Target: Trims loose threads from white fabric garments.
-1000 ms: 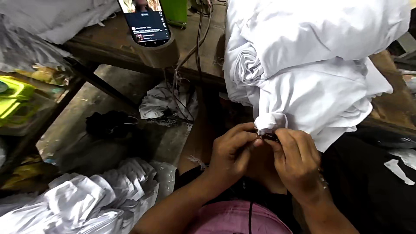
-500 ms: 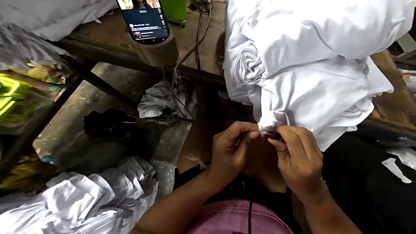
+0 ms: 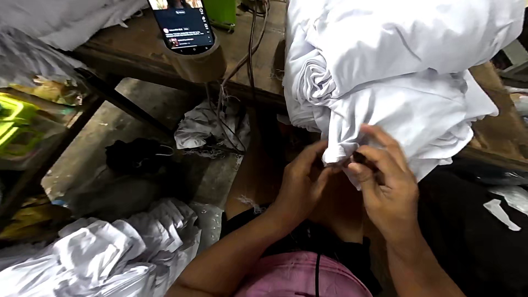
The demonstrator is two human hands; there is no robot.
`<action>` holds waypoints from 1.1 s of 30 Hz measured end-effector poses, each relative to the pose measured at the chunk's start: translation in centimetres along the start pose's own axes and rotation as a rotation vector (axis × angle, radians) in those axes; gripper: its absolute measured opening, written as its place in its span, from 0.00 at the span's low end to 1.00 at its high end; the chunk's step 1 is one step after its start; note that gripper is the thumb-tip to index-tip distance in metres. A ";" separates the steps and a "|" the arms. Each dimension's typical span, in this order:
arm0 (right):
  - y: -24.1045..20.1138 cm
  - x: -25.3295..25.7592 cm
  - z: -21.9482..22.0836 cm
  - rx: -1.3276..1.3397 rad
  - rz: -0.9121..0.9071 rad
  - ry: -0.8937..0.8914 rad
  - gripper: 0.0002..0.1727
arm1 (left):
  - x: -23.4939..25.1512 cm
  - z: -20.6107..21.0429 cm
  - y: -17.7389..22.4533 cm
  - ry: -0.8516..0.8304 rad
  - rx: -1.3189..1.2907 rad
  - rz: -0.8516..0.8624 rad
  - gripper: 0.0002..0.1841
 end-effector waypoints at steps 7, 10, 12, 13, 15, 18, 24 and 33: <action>0.1 -2.3 -3.8 -0.041 -0.030 -0.076 0.16 | -2.3 -1.7 -0.3 -0.066 0.121 0.139 0.11; -0.6 -2.8 -3.0 -0.308 -0.106 -0.155 0.17 | -2.4 -0.9 0.1 -0.136 0.056 0.194 0.11; -0.5 -3.0 -2.8 -0.379 -0.106 -0.174 0.17 | -2.4 -0.4 0.2 -0.168 0.029 0.217 0.11; -0.4 -3.0 -2.8 -0.399 -0.099 -0.175 0.16 | -2.4 -0.2 0.2 -0.183 0.017 0.220 0.11; -0.4 -3.0 -2.8 -0.431 -0.083 -0.184 0.16 | -2.5 0.1 0.1 -0.212 -0.004 0.210 0.11; -0.3 -2.8 -2.6 -0.488 -0.060 -0.220 0.16 | -2.3 0.3 -0.1 -0.220 -0.040 0.186 0.11; -0.5 -2.6 -2.0 -0.551 -0.026 -0.287 0.17 | -2.1 0.9 -0.8 -0.259 -0.161 0.125 0.12; -0.5 -2.3 -1.8 -0.510 -0.023 -0.270 0.17 | -2.2 1.2 -0.7 -0.276 -0.165 0.145 0.12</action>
Point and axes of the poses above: each hand's wrist, its own x-axis towards the middle knuckle, its own z-axis out of the palm, y = z × x, the point moved 5 cm from there along x, towards the middle knuckle, and after that the axes turned 14 degrees about -z, right-handed, at the moved point
